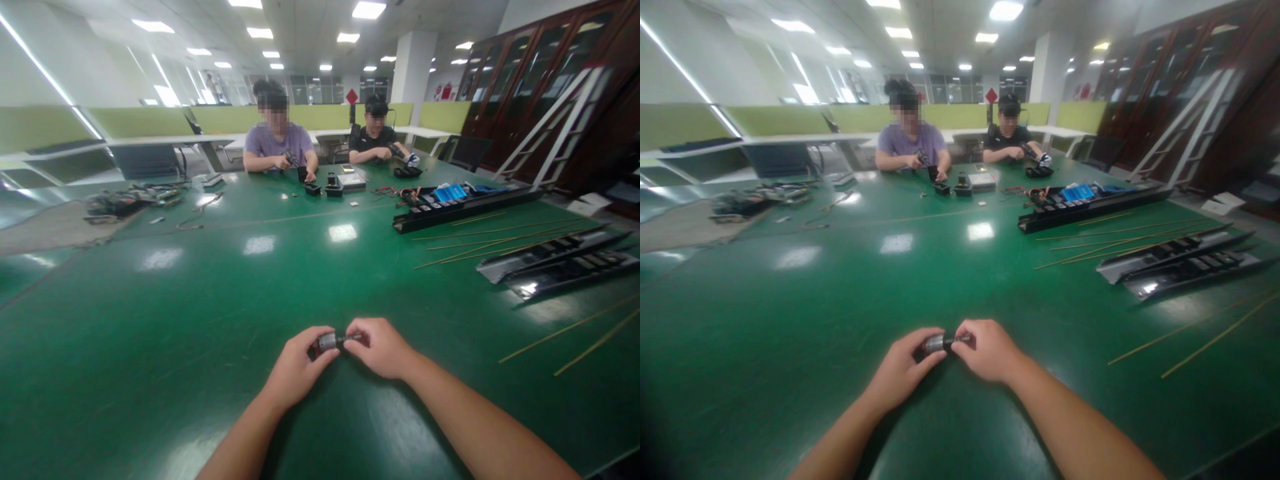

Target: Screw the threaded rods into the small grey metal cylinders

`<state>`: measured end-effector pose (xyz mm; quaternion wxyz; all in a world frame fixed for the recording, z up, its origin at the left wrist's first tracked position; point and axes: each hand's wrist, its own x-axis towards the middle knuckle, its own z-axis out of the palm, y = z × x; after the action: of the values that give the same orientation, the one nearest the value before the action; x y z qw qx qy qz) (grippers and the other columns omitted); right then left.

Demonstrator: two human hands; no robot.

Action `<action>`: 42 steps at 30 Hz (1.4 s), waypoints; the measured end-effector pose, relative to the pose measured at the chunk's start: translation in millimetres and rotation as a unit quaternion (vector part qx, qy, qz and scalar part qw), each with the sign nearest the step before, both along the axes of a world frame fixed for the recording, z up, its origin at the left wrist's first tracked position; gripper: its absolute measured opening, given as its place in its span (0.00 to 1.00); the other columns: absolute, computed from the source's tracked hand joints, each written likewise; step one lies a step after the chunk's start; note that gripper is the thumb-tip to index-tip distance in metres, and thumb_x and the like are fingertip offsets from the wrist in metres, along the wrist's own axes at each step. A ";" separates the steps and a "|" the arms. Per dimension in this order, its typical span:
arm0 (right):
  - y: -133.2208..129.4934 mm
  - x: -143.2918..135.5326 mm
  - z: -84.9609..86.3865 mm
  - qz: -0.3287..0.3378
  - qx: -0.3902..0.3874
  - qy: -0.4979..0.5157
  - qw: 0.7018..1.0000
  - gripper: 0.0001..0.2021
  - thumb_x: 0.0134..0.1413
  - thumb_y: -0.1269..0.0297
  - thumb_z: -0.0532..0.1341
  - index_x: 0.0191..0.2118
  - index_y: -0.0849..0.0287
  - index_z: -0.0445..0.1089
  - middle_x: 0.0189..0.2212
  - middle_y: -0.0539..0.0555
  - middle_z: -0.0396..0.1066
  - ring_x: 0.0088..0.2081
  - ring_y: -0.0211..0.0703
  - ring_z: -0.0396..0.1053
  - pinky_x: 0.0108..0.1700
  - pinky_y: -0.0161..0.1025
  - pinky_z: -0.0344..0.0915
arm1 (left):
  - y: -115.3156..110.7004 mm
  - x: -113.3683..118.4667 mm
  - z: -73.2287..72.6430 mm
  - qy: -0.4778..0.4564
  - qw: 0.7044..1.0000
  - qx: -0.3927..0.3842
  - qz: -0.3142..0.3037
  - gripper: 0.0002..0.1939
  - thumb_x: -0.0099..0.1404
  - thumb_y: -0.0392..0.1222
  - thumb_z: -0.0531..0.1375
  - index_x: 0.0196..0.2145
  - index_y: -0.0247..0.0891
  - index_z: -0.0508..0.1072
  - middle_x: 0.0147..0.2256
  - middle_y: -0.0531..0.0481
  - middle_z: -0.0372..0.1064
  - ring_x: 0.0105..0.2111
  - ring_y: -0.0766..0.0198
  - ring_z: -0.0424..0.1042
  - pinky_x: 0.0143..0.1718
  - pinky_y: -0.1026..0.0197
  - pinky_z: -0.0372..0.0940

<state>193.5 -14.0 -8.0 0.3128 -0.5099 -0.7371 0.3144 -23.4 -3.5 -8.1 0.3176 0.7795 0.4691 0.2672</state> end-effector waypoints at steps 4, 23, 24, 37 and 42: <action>-0.2 0.2 -0.1 -0.001 0.001 0.000 1.000 0.05 0.55 0.63 0.63 0.35 0.58 0.74 0.27 0.49 0.74 0.28 0.38 0.68 0.31 0.33 0.57 | 0.7 -0.3 -0.2 0.002 1.000 0.000 -0.001 0.15 0.64 0.46 0.63 0.48 0.45 0.74 0.46 0.50 0.74 0.46 0.56 0.72 0.51 0.55 0.64; -0.8 0.6 1.6 0.003 0.008 -0.018 1.000 0.04 0.55 0.64 0.63 0.35 0.57 0.74 0.28 0.49 0.74 0.30 0.38 0.68 0.32 0.33 0.57 | 0.8 1.4 -0.2 0.006 1.000 0.002 -0.004 0.15 0.63 0.46 0.63 0.48 0.43 0.74 0.46 0.49 0.75 0.46 0.56 0.72 0.50 0.55 0.65; -0.9 0.7 1.5 0.003 0.009 -0.018 1.000 0.04 0.55 0.64 0.63 0.35 0.57 0.74 0.28 0.49 0.74 0.30 0.38 0.68 0.32 0.33 0.57 | 0.6 1.3 -0.2 0.005 1.000 0.003 -0.004 0.15 0.63 0.46 0.63 0.48 0.43 0.74 0.46 0.49 0.75 0.46 0.56 0.72 0.50 0.55 0.66; -0.9 1.0 2.8 0.000 0.003 -0.012 1.000 0.04 0.55 0.64 0.63 0.35 0.58 0.74 0.28 0.50 0.74 0.29 0.39 0.68 0.31 0.34 0.58 | 0.0 2.1 3.4 -0.004 1.000 -0.002 -0.001 0.17 0.63 0.47 0.62 0.49 0.42 0.74 0.46 0.46 0.75 0.46 0.54 0.72 0.51 0.52 0.66; 0.3 0.5 2.0 -0.002 0.005 -0.005 1.000 0.04 0.55 0.65 0.63 0.34 0.58 0.74 0.27 0.50 0.73 0.28 0.39 0.67 0.31 0.33 0.57 | -0.6 1.8 4.2 -0.010 1.000 -0.004 0.008 0.16 0.63 0.47 0.62 0.48 0.42 0.75 0.47 0.46 0.75 0.47 0.54 0.73 0.51 0.53 0.66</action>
<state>194.0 -13.7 -6.0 0.3127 -0.5114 -0.7392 0.3071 -21.5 -4.1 -3.9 0.3228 0.7722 0.4729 0.2755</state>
